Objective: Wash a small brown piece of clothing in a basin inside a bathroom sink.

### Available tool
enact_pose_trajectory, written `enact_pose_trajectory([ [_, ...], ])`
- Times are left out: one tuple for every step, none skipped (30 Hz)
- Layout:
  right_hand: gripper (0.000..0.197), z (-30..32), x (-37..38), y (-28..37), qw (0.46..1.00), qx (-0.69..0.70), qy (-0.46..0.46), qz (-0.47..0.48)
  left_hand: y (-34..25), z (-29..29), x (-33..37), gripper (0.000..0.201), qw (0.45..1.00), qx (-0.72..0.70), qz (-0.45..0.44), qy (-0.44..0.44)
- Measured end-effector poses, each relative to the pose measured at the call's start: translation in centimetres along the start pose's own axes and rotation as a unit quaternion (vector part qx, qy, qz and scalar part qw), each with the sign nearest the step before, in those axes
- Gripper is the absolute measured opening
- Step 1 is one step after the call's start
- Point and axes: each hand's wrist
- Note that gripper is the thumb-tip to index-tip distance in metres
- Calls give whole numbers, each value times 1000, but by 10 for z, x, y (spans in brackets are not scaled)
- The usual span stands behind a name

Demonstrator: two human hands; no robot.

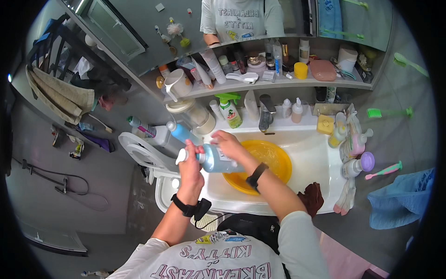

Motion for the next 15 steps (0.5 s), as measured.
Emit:
enact_pose_trajectory([
  [21,13,13,-32,1000,-8,12,-1,-6,3,3,39,1000,-6,-10,14],
  [20,35,24,-73,982,-190,18,-8,-10,3,6,41,1000,1,-6,17],
  [19,55,26,-107,931,-363,29,-15,-13,5,7,41,1000,3,-9,18],
  [18,65,24,-121,880,-472,52,-20,-18,12,8,42,1000,1,-3,12],
  [18,79,19,-137,815,-574,72,-26,-21,17,8,42,1000,-1,6,8],
  [19,117,12,-181,797,-594,98,-50,-19,14,10,43,1000,-2,14,27],
  [21,143,4,-220,777,-612,124,-79,-15,5,11,43,999,-3,19,40],
  [23,111,-6,-220,774,-618,46,-128,-20,21,10,43,1000,-9,10,10],
  [25,93,-31,-214,762,-620,-40,-185,-22,32,10,42,1000,-18,7,-9],
  [25,88,-51,-201,773,-603,30,-193,-23,36,12,42,1000,-17,3,-16],
  [25,89,-65,-193,780,-584,95,-206,-23,35,12,42,1000,-18,6,-21],
  [25,87,-64,-195,779,-584,95,-208,-22,34,13,42,999,-19,10,-27],
  [21,82,-58,-197,828,-446,184,-286,-22,33,15,42,999,-19,12,-27],
  [18,78,-56,-195,847,-292,264,-356,-21,33,18,42,999,-21,8,-35],
  [20,74,-40,-176,848,-328,277,-309,-19,33,22,43,999,-24,2,-46],
])
Point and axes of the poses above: each hand's wrist, its own x-axis towards the middle knuckle, its own z-axis out of the back of the hand, y = z × x, and after that the axes turned 10 degrees about -x, right-handed
